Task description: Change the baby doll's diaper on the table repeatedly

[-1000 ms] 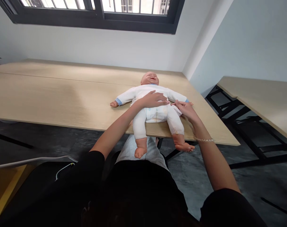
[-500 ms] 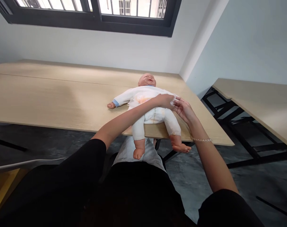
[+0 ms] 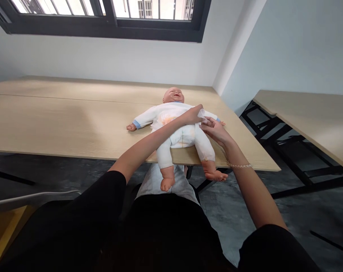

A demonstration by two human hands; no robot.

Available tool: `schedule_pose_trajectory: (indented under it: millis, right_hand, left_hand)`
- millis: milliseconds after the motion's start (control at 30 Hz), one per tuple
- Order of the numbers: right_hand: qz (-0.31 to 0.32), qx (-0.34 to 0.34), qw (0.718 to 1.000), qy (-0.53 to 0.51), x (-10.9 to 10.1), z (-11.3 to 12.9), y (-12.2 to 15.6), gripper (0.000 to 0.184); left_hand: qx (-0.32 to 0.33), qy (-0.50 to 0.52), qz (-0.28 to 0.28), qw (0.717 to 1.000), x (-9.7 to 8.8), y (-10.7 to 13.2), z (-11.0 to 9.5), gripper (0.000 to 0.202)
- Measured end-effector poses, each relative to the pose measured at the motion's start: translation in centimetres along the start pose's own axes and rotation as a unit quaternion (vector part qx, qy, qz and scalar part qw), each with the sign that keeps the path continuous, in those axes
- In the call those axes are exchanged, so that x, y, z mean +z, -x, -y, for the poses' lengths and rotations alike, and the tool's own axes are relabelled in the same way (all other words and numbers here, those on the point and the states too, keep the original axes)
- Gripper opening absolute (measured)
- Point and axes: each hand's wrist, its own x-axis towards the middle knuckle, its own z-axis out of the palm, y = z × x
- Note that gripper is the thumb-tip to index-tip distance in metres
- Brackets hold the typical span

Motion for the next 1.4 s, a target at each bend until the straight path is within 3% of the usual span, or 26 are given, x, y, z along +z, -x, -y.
schedule_pose_trajectory:
  millis: [300, 500, 633, 833, 1033, 1200, 1400]
  right_hand:
    - [-0.014, -0.045, 0.999, 0.017, -0.7, -1.2, -0.9, 0.058]
    - [0.015, -0.052, 0.998, 0.02, -0.3, -1.0, -0.6, 0.061]
    - [-0.02, -0.071, 0.996, 0.052, 0.4, -0.7, -0.3, 0.047]
    - [-0.03, -0.076, 0.994, 0.076, 0.8, -0.6, -0.1, 0.027]
    - [-0.084, -0.026, 0.996, 0.004, 0.6, -0.3, -0.6, 0.016]
    - [-0.141, 0.02, 0.99, -0.009, 0.7, 0.5, -0.2, 0.02]
    - [-0.175, 0.021, 0.984, -0.005, 0.3, 0.3, -0.1, 0.021]
  left_hand:
    - [-0.016, 0.148, 0.095, 0.984, -0.5, -0.3, 0.6, 0.038]
    - [-0.007, 0.145, 0.052, 0.988, -0.5, -0.2, 1.0, 0.035]
    - [-0.026, 0.125, -0.005, 0.992, -0.4, -0.1, 0.8, 0.03]
    - [-0.014, 0.165, 0.017, 0.986, -0.4, -0.1, 0.8, 0.036]
    - [0.031, 0.09, 0.017, 0.995, -0.2, -0.4, 1.4, 0.045]
    - [0.059, 0.004, -0.001, 0.998, 0.2, -0.4, 1.7, 0.045]
    - [0.046, -0.065, -0.016, 0.997, 0.5, -0.5, 1.5, 0.045]
